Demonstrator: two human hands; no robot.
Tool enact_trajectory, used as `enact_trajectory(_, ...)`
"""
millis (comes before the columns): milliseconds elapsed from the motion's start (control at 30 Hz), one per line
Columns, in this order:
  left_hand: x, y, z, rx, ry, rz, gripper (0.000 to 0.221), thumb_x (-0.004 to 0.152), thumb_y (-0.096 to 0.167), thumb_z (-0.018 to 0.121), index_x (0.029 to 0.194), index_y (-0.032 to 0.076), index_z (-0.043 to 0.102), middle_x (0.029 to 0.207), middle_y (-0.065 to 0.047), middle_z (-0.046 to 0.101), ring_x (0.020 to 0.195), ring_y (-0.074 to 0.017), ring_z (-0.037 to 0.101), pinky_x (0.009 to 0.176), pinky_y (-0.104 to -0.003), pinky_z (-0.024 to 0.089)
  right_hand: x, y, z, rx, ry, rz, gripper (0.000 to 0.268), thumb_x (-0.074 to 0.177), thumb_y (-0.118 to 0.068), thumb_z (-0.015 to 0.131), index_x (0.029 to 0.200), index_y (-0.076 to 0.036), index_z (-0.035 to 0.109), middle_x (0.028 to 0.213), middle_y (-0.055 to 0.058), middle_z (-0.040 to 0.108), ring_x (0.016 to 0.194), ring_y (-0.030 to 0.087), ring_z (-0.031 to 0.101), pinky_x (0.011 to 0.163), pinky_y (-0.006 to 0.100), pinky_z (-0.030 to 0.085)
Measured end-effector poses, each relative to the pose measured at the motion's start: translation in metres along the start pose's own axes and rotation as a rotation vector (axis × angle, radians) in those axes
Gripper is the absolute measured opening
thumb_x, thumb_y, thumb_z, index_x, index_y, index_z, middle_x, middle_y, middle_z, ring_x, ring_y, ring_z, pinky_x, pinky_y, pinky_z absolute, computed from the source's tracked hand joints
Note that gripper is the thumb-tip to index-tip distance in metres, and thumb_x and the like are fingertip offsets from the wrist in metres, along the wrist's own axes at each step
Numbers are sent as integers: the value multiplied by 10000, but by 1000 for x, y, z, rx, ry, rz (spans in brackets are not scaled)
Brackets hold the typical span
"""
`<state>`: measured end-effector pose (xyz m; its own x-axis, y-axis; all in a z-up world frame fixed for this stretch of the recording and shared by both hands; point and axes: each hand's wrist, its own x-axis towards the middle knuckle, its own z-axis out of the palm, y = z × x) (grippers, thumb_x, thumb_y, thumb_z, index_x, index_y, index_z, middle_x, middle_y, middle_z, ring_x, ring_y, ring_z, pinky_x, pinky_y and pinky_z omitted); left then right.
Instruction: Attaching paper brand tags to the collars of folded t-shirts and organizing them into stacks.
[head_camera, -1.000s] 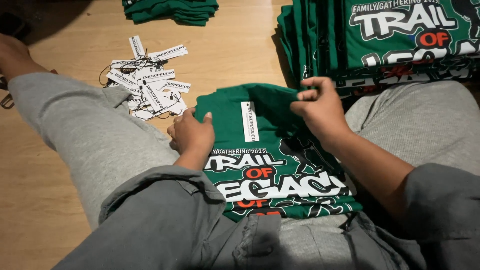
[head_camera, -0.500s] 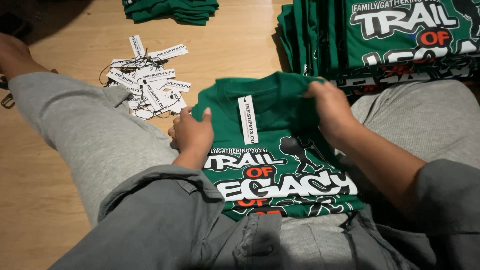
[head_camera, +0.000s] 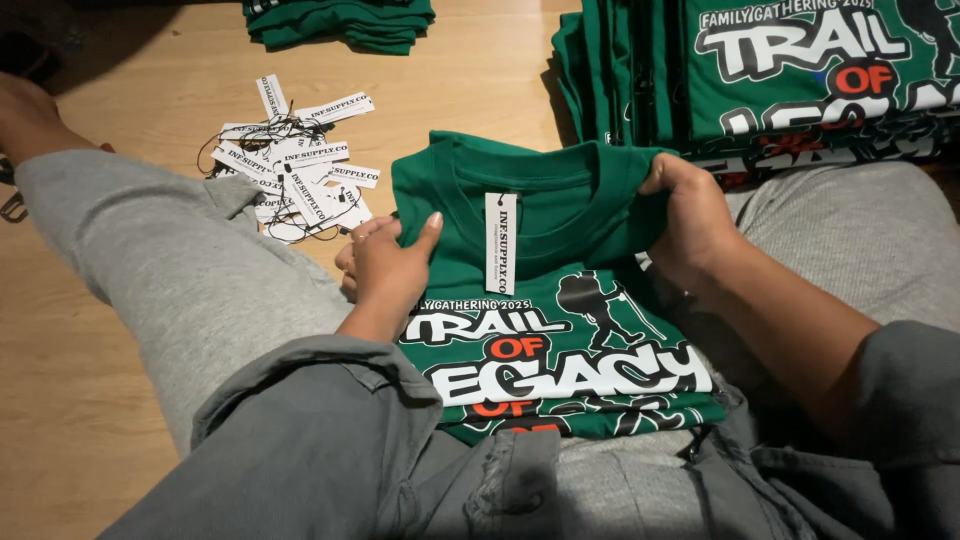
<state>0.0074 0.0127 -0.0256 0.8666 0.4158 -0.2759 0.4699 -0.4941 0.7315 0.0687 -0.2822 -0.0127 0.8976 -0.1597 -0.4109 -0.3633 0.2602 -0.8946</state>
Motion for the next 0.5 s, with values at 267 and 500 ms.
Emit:
enact_trajectory(267,14,-1,-4,-62,43,143,454,970,525,634,1122,102,702,1110,-159,727,1193,-391,640,1022,-531,503,-33,-32,31,-167,-124,-46,628,848,-400,634,1332,-188,296,1318,133,430,1245,366,502,1068,584,417)
enact_trajectory(500,11,-4,-12,87,-205,15,724,988,485,578,1561,117,333,1473,-209,547,1402,-378,498,1146,-551,430,19,18,3,-1033,-28,-37,842,888,-680,711,1515,-197,424,1277,204,652,1149,401,661,966,598,497)
